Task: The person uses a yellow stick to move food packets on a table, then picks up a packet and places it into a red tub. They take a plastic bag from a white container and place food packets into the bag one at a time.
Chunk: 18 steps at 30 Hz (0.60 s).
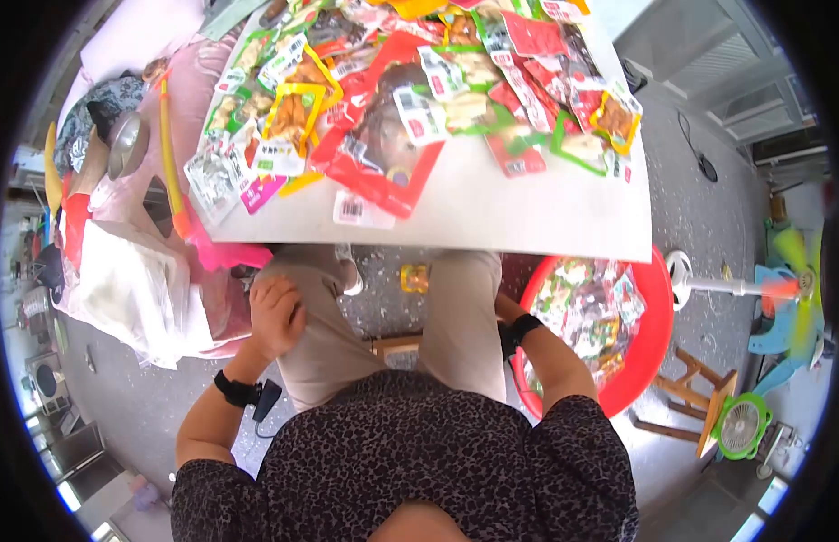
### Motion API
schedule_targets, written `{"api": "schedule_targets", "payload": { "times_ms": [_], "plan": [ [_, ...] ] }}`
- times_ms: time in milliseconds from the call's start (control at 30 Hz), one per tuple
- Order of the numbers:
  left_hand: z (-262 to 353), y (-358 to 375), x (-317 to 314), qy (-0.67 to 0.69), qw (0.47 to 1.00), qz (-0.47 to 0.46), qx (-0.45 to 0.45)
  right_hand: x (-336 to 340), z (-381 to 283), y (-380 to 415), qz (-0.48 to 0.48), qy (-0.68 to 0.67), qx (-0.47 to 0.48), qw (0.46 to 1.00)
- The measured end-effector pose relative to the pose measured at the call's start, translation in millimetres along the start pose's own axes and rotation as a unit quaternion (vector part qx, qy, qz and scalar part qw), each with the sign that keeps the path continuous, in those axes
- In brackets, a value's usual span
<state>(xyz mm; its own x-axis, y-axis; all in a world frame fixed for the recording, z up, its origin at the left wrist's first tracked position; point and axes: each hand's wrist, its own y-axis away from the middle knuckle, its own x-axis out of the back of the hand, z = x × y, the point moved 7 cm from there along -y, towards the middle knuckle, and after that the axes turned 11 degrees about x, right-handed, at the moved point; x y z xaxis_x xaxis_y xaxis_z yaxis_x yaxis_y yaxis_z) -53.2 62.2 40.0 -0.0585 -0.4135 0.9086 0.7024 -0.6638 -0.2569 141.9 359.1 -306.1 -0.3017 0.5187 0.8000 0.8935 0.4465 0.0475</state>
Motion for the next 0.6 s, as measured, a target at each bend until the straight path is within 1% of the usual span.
{"api": "schedule_targets", "payload": {
  "times_ms": [33,67,100,167,267,433,600],
  "plan": [
    [-2,-1,-1,-0.008,1.0,-0.006,0.006,-11,11,-1,-0.031,-0.049,-0.072,0.996],
    [-4,-3,-1,-0.01,1.0,-0.008,0.01,-26,27,5,-0.075,-0.134,-0.209,0.966],
    [-7,-3,-1,-0.011,1.0,-0.01,0.015,-32,32,9,-0.089,-0.153,-0.259,0.949],
    [-11,-6,-3,-0.015,1.0,-0.017,0.02,-44,36,14,-0.103,-0.173,-0.328,0.923],
    [-17,-10,-7,-0.029,0.999,-0.033,0.026,-55,45,11,-0.114,-0.174,-0.357,0.911],
    [-22,-15,-16,-0.06,0.995,-0.068,0.037,-74,68,-2,-0.124,-0.177,-0.375,0.901],
    [-23,-23,-25,-0.09,0.99,-0.1,0.053,-83,87,-34,-0.125,-0.178,-0.371,0.903]
  ]
}}
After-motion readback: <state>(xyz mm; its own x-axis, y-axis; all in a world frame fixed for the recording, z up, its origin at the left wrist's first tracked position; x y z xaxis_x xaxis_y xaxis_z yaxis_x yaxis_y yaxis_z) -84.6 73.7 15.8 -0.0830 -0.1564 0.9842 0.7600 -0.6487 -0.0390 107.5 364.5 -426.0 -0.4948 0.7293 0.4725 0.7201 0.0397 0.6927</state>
